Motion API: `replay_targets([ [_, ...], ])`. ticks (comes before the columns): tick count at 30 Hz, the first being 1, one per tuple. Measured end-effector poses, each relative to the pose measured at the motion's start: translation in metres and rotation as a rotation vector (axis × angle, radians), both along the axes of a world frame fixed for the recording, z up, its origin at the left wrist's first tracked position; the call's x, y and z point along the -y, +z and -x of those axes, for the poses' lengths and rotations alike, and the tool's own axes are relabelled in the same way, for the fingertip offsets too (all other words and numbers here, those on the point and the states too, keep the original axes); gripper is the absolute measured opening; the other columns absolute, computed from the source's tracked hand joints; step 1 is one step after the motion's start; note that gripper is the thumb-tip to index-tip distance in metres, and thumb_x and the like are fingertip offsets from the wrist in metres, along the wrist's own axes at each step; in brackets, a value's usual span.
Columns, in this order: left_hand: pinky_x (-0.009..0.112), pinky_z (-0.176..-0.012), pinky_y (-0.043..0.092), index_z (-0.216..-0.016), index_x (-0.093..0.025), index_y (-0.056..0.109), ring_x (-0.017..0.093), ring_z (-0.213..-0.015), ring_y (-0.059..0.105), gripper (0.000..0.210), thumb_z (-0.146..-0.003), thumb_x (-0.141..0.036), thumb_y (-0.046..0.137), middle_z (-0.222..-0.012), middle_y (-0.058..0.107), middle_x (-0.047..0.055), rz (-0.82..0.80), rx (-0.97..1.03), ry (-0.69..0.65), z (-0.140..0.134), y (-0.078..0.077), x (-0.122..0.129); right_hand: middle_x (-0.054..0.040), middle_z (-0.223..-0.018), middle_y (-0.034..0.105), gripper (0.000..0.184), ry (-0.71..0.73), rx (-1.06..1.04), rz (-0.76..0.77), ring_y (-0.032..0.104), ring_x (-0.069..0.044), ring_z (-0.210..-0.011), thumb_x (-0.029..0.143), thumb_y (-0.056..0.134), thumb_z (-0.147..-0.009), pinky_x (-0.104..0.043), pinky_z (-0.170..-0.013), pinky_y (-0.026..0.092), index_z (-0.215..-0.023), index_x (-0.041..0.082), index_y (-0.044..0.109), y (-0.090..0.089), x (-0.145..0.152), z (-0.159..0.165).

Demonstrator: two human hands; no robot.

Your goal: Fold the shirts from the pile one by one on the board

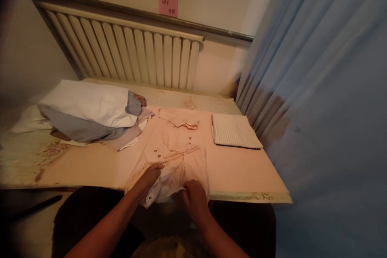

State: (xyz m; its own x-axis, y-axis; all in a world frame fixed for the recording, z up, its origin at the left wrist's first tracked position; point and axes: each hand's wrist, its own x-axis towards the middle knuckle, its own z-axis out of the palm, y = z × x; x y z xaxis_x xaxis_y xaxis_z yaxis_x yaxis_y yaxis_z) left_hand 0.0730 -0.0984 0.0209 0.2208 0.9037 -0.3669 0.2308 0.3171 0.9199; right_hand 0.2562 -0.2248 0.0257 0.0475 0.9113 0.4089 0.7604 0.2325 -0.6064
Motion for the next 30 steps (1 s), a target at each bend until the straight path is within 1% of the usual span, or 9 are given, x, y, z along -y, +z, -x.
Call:
replay_targets([
  [3,0.020,-0.047,0.027,-0.074,-0.019,0.056,0.009,-0.046,0.039,0.016,-0.062,-0.013,0.047,-0.053,0.048,-0.006,0.013,0.010,0.005,0.001,0.001,-0.001,0.0006,-0.067,0.055,0.024,-0.066,-0.097,0.071,0.051,-0.015,-0.064,0.030,0.041,-0.094,-0.026,-0.059,0.037,-0.077,0.021,0.056,0.003,-0.002,0.000],
  [5,0.020,-0.047,0.028,-0.073,-0.019,0.056,0.009,-0.045,0.039,0.015,-0.062,-0.013,0.048,-0.053,0.048,-0.007,0.023,0.023,0.003,0.002,0.001,-0.002,0.0002,-0.068,0.056,0.026,-0.062,-0.065,0.065,0.051,-0.015,-0.064,0.033,0.042,-0.095,-0.026,-0.060,0.036,-0.077,0.021,0.057,0.003,-0.002,0.001],
  [11,0.020,-0.048,0.034,-0.075,-0.018,0.057,0.010,-0.048,0.048,0.015,-0.064,-0.013,0.048,-0.057,0.054,-0.004,0.061,0.084,-0.016,0.004,0.000,-0.003,-0.0032,-0.075,0.062,0.022,0.132,0.155,0.018,0.054,-0.018,-0.073,0.028,0.042,-0.095,-0.029,-0.068,0.039,-0.084,0.021,0.060,0.002,0.003,0.007],
  [15,0.020,-0.046,0.034,-0.075,-0.018,0.056,0.009,-0.045,0.046,0.015,-0.063,-0.012,0.049,-0.056,0.053,-0.005,0.076,0.112,-0.018,0.005,0.002,-0.003,-0.0058,-0.091,0.066,0.017,0.187,0.060,-0.070,0.057,-0.019,-0.084,0.023,0.042,-0.094,-0.032,-0.076,0.043,-0.098,0.023,0.059,0.009,0.009,0.005],
  [18,0.019,-0.045,0.033,-0.075,-0.018,0.056,0.008,-0.044,0.046,0.017,-0.062,-0.010,0.048,-0.056,0.053,-0.005,0.077,0.129,-0.013,0.004,0.003,-0.002,-0.0065,-0.101,0.066,0.018,0.205,0.040,-0.099,0.057,-0.019,-0.088,0.017,0.042,-0.091,-0.033,-0.079,0.043,-0.100,0.023,0.056,0.011,0.010,0.002],
  [20,0.020,-0.044,0.034,-0.078,-0.018,0.056,0.009,-0.044,0.047,0.020,-0.061,-0.011,0.047,-0.056,0.054,-0.005,0.089,0.138,-0.015,0.003,0.004,-0.001,-0.0062,-0.097,0.065,0.020,0.251,0.102,-0.096,0.056,-0.019,-0.085,0.013,0.042,-0.087,-0.032,-0.076,0.042,-0.098,0.022,0.055,0.007,0.009,0.002],
  [24,0.021,-0.043,0.034,-0.082,-0.019,0.055,0.011,-0.042,0.047,0.023,-0.061,-0.013,0.046,-0.053,0.053,-0.005,0.103,0.143,-0.017,0.002,0.010,0.002,-0.0056,-0.086,0.063,0.021,0.288,0.291,-0.063,0.053,-0.019,-0.078,0.010,0.043,-0.078,-0.032,-0.073,0.039,-0.091,0.020,0.056,-0.012,0.005,0.007],
  [27,0.020,-0.044,0.034,-0.079,-0.019,0.054,0.010,-0.043,0.046,0.020,-0.061,-0.015,0.046,-0.055,0.053,-0.004,0.087,0.138,-0.031,0.002,0.018,0.004,-0.0065,-0.091,0.064,0.020,0.328,0.399,0.018,0.053,-0.020,-0.084,0.011,0.048,-0.074,-0.033,-0.076,0.037,-0.088,0.019,0.057,-0.020,0.003,0.011],
  [30,0.020,-0.045,0.034,-0.079,-0.019,0.054,0.010,-0.045,0.046,0.020,-0.061,-0.017,0.045,-0.056,0.053,-0.005,0.056,0.119,-0.057,0.002,0.027,0.005,-0.0071,-0.101,0.064,0.021,0.401,0.450,0.095,0.053,-0.021,-0.091,0.012,0.053,-0.073,-0.034,-0.081,0.037,-0.092,0.019,0.059,-0.017,0.003,0.012],
])
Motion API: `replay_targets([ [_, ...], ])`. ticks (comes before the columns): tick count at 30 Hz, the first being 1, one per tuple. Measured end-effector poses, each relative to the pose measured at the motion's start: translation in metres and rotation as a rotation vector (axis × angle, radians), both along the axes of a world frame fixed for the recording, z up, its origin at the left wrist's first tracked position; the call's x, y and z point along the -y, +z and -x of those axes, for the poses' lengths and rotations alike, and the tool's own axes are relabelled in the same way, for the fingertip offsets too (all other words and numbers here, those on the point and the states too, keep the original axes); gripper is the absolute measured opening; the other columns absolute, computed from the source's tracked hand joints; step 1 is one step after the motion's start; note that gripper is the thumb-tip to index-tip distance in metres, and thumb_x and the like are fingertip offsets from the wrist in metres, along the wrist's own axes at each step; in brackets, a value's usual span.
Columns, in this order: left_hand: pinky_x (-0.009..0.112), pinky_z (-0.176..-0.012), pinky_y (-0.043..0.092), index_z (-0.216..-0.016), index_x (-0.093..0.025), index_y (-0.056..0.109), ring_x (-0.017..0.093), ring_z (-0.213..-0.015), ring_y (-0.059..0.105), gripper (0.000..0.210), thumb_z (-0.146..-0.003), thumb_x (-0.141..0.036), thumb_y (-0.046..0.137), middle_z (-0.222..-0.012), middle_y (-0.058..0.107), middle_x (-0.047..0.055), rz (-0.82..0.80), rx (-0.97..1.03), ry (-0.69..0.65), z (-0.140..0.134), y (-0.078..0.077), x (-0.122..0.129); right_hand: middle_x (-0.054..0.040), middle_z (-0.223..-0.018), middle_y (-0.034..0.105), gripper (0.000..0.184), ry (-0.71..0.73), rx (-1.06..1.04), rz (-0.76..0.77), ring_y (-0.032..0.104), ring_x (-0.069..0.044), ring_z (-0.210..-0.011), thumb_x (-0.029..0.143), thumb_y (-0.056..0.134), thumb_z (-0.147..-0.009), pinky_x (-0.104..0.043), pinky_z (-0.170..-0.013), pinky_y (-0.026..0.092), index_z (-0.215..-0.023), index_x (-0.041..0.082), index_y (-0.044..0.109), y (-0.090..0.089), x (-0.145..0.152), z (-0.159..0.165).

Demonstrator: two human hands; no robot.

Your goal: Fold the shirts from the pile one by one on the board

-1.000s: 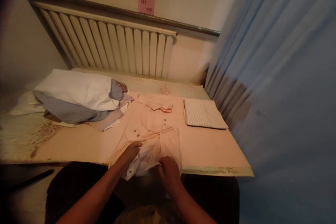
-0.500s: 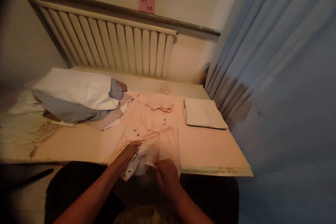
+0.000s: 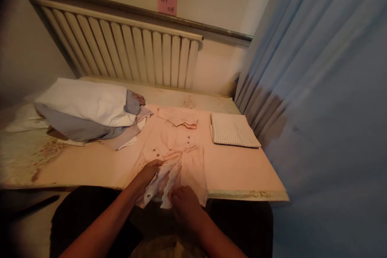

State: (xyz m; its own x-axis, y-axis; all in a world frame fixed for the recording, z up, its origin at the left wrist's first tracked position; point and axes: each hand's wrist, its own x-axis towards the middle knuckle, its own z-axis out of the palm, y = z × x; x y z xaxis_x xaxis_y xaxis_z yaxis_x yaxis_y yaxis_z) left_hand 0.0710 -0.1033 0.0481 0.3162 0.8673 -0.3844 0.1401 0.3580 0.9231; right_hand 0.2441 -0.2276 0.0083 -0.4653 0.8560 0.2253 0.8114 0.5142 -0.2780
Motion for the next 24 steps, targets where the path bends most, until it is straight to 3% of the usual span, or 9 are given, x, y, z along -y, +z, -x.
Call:
replay_targets([
  [5,0.019,-0.046,0.029,-0.085,-0.020,0.053,0.008,-0.043,0.041,0.025,-0.064,-0.014,0.043,-0.053,0.046,-0.008,-0.100,-0.090,-0.027,-0.005,0.008,0.001,-0.0064,-0.113,0.064,0.029,0.043,0.038,-0.029,0.053,-0.021,-0.098,0.017,0.056,-0.081,-0.035,-0.084,0.038,-0.109,0.021,0.059,0.008,0.001,0.001],
  [10,0.021,-0.048,0.031,-0.087,-0.019,0.055,0.010,-0.050,0.045,0.024,-0.068,-0.013,0.043,-0.058,0.049,-0.006,-0.206,-0.219,-0.126,-0.014,0.007,0.005,-0.0088,-0.117,0.064,0.030,0.046,0.065,-0.114,0.053,-0.022,-0.102,0.024,0.056,-0.088,-0.035,-0.082,0.040,-0.118,0.020,0.057,0.003,-0.003,0.008],
  [17,0.026,-0.066,0.045,-0.082,-0.020,0.067,0.016,-0.070,0.060,0.021,-0.068,-0.017,0.051,-0.072,0.066,0.000,-0.359,-0.387,-0.488,-0.013,0.015,0.023,-0.0059,-0.090,0.065,0.010,0.069,-0.013,-0.120,0.054,-0.021,-0.089,0.024,0.054,-0.087,-0.033,-0.076,0.040,-0.087,0.020,0.064,-0.004,0.003,0.004],
  [21,0.036,-0.094,0.043,-0.106,-0.017,0.063,0.022,-0.103,0.059,0.033,-0.082,-0.016,0.041,-0.106,0.068,0.008,-0.533,-0.509,-0.377,-0.016,0.011,0.025,-0.0053,-0.086,0.062,0.018,-0.144,-0.126,-0.233,0.054,-0.018,-0.083,0.015,0.043,-0.090,-0.031,-0.074,0.041,-0.088,0.020,0.061,-0.003,0.014,-0.013],
  [24,0.040,-0.105,0.038,-0.122,-0.015,0.057,0.023,-0.121,0.051,0.040,-0.087,-0.014,0.036,-0.126,0.060,0.013,-0.854,-0.639,-0.314,-0.023,-0.008,0.022,-0.0049,-0.086,0.060,0.013,-0.320,-0.165,-0.279,0.053,-0.019,-0.083,0.015,0.046,-0.090,-0.032,-0.075,0.043,-0.091,0.021,0.058,-0.004,0.015,-0.024],
])
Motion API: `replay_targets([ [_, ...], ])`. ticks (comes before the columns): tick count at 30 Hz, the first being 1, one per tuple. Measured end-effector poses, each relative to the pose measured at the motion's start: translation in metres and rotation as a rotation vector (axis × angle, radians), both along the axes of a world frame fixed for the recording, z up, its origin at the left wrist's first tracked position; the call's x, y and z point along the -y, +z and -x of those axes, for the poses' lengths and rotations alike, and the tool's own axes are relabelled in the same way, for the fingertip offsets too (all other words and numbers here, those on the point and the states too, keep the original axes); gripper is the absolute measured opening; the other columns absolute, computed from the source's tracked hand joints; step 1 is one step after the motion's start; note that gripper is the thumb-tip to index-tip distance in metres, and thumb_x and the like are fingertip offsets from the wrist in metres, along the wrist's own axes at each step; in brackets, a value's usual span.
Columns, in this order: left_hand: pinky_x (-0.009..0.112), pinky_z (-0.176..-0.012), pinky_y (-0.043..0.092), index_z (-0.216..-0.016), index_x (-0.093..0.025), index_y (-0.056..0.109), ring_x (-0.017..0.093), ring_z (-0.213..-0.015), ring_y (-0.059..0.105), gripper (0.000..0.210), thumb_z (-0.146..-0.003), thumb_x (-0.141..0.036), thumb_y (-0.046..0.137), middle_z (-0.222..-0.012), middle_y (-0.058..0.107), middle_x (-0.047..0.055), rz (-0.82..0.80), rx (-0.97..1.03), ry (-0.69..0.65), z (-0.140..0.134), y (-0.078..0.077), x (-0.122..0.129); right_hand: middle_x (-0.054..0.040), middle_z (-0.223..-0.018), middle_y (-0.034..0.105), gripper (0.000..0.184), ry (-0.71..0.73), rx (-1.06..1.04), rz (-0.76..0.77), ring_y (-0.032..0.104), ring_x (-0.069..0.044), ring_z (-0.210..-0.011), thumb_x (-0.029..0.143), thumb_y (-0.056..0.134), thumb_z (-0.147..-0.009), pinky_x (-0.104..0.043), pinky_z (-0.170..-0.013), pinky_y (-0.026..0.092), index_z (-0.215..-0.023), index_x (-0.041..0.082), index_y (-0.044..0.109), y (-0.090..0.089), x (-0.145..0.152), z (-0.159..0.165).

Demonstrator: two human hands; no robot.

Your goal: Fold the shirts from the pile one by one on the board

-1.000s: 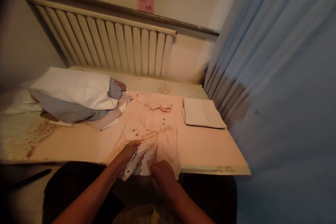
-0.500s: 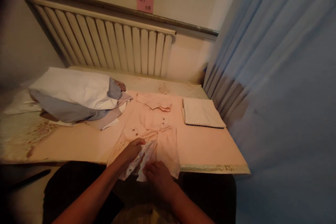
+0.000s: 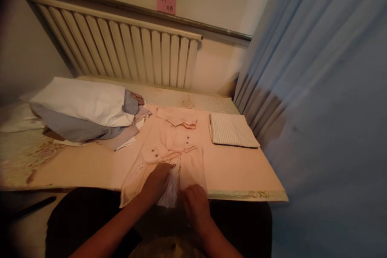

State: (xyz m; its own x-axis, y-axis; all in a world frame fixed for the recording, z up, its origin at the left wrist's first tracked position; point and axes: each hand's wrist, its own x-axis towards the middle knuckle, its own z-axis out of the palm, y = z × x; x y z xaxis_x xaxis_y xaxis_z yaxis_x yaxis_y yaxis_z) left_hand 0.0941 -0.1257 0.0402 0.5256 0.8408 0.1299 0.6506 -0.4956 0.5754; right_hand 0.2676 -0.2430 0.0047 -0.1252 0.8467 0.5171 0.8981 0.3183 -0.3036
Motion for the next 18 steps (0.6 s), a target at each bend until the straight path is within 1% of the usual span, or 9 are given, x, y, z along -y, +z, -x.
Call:
replay_targets([
  [1,0.041,-0.107,0.037,-0.125,-0.015,0.055,0.023,-0.125,0.049,0.041,-0.088,-0.014,0.037,-0.129,0.059,0.013,-0.121,-0.040,-0.038,-0.002,-0.009,-0.001,-0.0053,-0.090,0.060,0.012,-0.036,-0.008,-0.006,0.053,-0.020,-0.084,0.016,0.047,-0.090,-0.033,-0.076,0.044,-0.094,0.021,0.057,0.000,-0.001,-0.002],
  [3,0.043,-0.110,0.035,-0.130,-0.015,0.052,0.024,-0.133,0.043,0.042,-0.090,-0.017,0.039,-0.138,0.054,0.013,-0.289,-0.118,-0.106,-0.006,-0.028,-0.001,-0.0068,-0.098,0.060,0.014,-0.074,-0.004,-0.011,0.053,-0.021,-0.090,0.017,0.050,-0.089,-0.035,-0.080,0.045,-0.101,0.020,0.055,-0.002,-0.003,-0.003],
  [5,0.045,-0.113,0.032,-0.135,-0.016,0.048,0.025,-0.137,0.038,0.045,-0.090,-0.021,0.043,-0.144,0.049,0.011,-0.389,-0.183,-0.124,-0.008,-0.045,-0.001,-0.0079,-0.104,0.059,0.020,-0.084,0.025,-0.002,0.052,-0.022,-0.093,0.017,0.053,-0.087,-0.037,-0.081,0.045,-0.106,0.020,0.054,-0.004,-0.006,-0.003],
  [7,0.046,-0.114,0.031,-0.137,-0.018,0.046,0.025,-0.138,0.037,0.048,-0.089,-0.024,0.045,-0.147,0.047,0.010,-0.448,-0.232,-0.102,-0.009,-0.056,0.000,-0.0077,-0.104,0.059,0.020,-0.087,0.058,0.014,0.052,-0.023,-0.093,0.017,0.054,-0.086,-0.038,-0.081,0.045,-0.106,0.021,0.055,-0.008,-0.009,-0.002],
  [9,0.045,-0.114,0.030,-0.139,-0.018,0.044,0.025,-0.139,0.037,0.050,-0.089,-0.027,0.047,-0.148,0.045,0.009,-0.484,-0.267,-0.085,-0.008,-0.061,0.001,-0.0068,-0.100,0.059,0.017,-0.083,0.065,0.015,0.052,-0.022,-0.092,0.015,0.053,-0.086,-0.037,-0.080,0.045,-0.101,0.021,0.057,-0.011,-0.011,-0.004],
  [13,0.045,-0.113,0.031,-0.140,-0.019,0.043,0.026,-0.139,0.036,0.052,-0.089,-0.029,0.048,-0.149,0.043,0.009,-0.515,-0.298,-0.094,-0.006,-0.060,0.001,-0.0050,-0.089,0.059,0.018,-0.058,0.011,-0.013,0.053,-0.020,-0.087,0.008,0.046,-0.087,-0.033,-0.076,0.045,-0.090,0.021,0.058,-0.014,-0.016,-0.009],
  [18,0.047,-0.112,0.032,-0.140,-0.024,0.043,0.026,-0.140,0.035,0.049,-0.092,-0.031,0.046,-0.149,0.043,0.009,-0.504,-0.264,-0.100,-0.005,-0.059,0.001,-0.0047,-0.087,0.060,0.019,-0.040,-0.044,-0.003,0.054,-0.019,-0.084,0.008,0.042,-0.088,-0.033,-0.075,0.047,-0.088,0.021,0.056,-0.011,-0.015,-0.010],
])
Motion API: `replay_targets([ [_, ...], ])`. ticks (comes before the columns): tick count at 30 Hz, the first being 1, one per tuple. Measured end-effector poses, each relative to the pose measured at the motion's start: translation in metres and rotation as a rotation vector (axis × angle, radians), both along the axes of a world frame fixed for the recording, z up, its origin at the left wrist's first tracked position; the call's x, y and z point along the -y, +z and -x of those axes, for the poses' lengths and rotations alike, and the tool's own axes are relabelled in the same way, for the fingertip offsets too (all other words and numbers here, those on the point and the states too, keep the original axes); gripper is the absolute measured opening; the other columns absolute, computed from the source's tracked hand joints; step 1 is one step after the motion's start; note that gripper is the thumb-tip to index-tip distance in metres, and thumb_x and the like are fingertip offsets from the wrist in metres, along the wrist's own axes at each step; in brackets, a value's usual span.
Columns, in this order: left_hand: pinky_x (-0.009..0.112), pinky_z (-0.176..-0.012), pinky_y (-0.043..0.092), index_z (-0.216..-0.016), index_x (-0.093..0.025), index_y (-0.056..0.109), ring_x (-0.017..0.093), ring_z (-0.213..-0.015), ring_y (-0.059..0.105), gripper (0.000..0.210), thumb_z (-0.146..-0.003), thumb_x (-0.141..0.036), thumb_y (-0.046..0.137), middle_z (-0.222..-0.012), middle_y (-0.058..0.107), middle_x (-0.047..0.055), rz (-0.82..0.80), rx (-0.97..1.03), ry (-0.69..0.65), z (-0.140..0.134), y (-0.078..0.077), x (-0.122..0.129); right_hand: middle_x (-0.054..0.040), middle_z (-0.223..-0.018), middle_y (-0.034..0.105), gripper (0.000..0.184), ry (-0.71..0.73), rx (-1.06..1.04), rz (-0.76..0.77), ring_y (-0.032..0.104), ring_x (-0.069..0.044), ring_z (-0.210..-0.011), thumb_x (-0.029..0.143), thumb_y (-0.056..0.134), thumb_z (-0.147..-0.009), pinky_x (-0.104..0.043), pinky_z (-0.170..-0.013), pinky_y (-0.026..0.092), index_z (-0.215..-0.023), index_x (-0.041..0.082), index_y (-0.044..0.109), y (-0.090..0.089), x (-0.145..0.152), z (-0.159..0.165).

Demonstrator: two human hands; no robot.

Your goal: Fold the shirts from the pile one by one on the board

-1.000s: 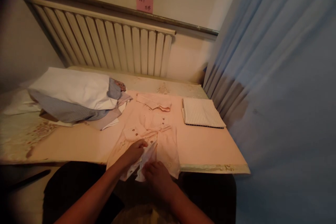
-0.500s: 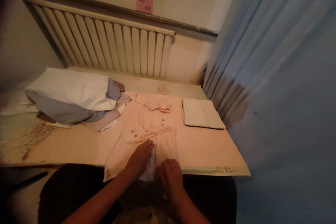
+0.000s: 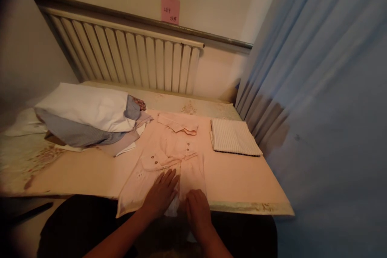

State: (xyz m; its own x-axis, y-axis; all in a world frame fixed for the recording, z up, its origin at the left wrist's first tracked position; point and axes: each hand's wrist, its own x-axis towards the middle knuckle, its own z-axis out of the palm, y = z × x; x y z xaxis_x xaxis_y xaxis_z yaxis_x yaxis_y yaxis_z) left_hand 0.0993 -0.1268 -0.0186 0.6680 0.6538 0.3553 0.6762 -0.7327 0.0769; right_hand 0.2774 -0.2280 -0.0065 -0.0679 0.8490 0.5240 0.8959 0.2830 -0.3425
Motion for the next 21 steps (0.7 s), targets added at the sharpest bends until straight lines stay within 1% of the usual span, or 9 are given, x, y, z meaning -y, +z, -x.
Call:
replay_targets([
  [2,0.049,-0.112,0.032,-0.139,-0.026,0.044,0.027,-0.140,0.034,0.047,-0.093,-0.032,0.045,-0.149,0.042,0.009,0.019,0.007,-0.012,0.001,0.001,0.000,-0.0055,-0.090,0.061,0.019,0.005,-0.030,0.005,0.055,-0.020,-0.086,0.010,0.042,-0.089,-0.034,-0.076,0.049,-0.091,0.022,0.057,0.002,0.001,0.000],
  [4,0.051,-0.112,0.032,-0.138,-0.027,0.045,0.029,-0.140,0.034,0.046,-0.092,-0.032,0.047,-0.150,0.042,0.010,0.043,0.006,-0.019,0.002,0.002,0.001,-0.0075,-0.096,0.062,0.022,-0.007,-0.056,-0.012,0.057,-0.021,-0.091,0.011,0.040,-0.090,-0.037,-0.080,0.050,-0.098,0.021,0.058,0.004,-0.001,-0.002],
  [8,0.052,-0.112,0.032,-0.136,-0.028,0.048,0.030,-0.139,0.036,0.046,-0.090,-0.032,0.051,-0.150,0.042,0.010,0.109,0.014,-0.018,0.001,0.006,0.002,-0.0123,-0.113,0.063,0.029,-0.048,-0.013,-0.081,0.057,-0.024,-0.107,0.016,0.040,-0.092,-0.044,-0.093,0.049,-0.112,0.021,0.060,0.012,-0.024,-0.015],
  [10,0.053,-0.111,0.033,-0.133,-0.028,0.051,0.030,-0.138,0.038,0.043,-0.091,-0.032,0.051,-0.148,0.044,0.011,0.149,0.024,-0.010,0.000,0.009,0.003,-0.0139,-0.126,0.059,0.034,-0.041,0.064,-0.068,0.052,-0.025,-0.119,0.018,0.039,-0.093,-0.047,-0.100,0.046,-0.120,0.020,0.059,0.016,-0.042,-0.023],
  [11,0.053,-0.110,0.034,-0.131,-0.027,0.054,0.030,-0.137,0.039,0.040,-0.091,-0.032,0.050,-0.147,0.046,0.010,0.168,0.030,-0.005,0.000,0.010,0.002,-0.0145,-0.133,0.055,0.037,-0.030,0.114,-0.041,0.048,-0.025,-0.126,0.019,0.039,-0.093,-0.048,-0.103,0.043,-0.125,0.019,0.056,0.017,-0.050,-0.026],
  [14,0.049,-0.109,0.037,-0.126,-0.022,0.058,0.027,-0.132,0.046,0.036,-0.094,-0.031,0.045,-0.139,0.054,0.011,0.208,0.076,0.009,0.002,0.013,-0.003,-0.0151,-0.147,0.042,0.045,0.007,0.265,0.098,0.032,-0.028,-0.140,0.023,0.045,-0.092,-0.052,-0.111,0.033,-0.137,0.016,0.047,0.015,-0.070,-0.033],
  [16,0.046,-0.108,0.039,-0.125,-0.019,0.058,0.025,-0.127,0.050,0.036,-0.095,-0.031,0.043,-0.135,0.058,0.012,0.203,0.139,0.044,0.008,0.016,-0.011,-0.0137,-0.150,0.039,0.050,0.039,0.333,0.194,0.028,-0.030,-0.142,0.027,0.050,-0.091,-0.055,-0.112,0.028,-0.140,0.018,0.044,0.010,-0.076,-0.034],
  [18,0.045,-0.108,0.039,-0.124,-0.019,0.058,0.025,-0.125,0.052,0.036,-0.095,-0.032,0.042,-0.133,0.058,0.013,0.180,0.200,0.106,0.017,0.022,-0.026,-0.0114,-0.151,0.038,0.053,0.056,0.359,0.253,0.027,-0.030,-0.142,0.030,0.053,-0.090,-0.056,-0.113,0.025,-0.141,0.020,0.042,0.005,-0.077,-0.034],
  [21,0.045,-0.109,0.036,-0.125,-0.018,0.055,0.026,-0.127,0.048,0.036,-0.093,-0.027,0.040,-0.134,0.056,0.014,0.178,0.193,0.220,0.030,0.036,-0.057,-0.0092,-0.152,0.037,0.053,0.050,0.350,0.266,0.025,-0.029,-0.143,0.032,0.053,-0.091,-0.055,-0.115,0.022,-0.142,0.021,0.041,0.001,-0.076,-0.034],
])
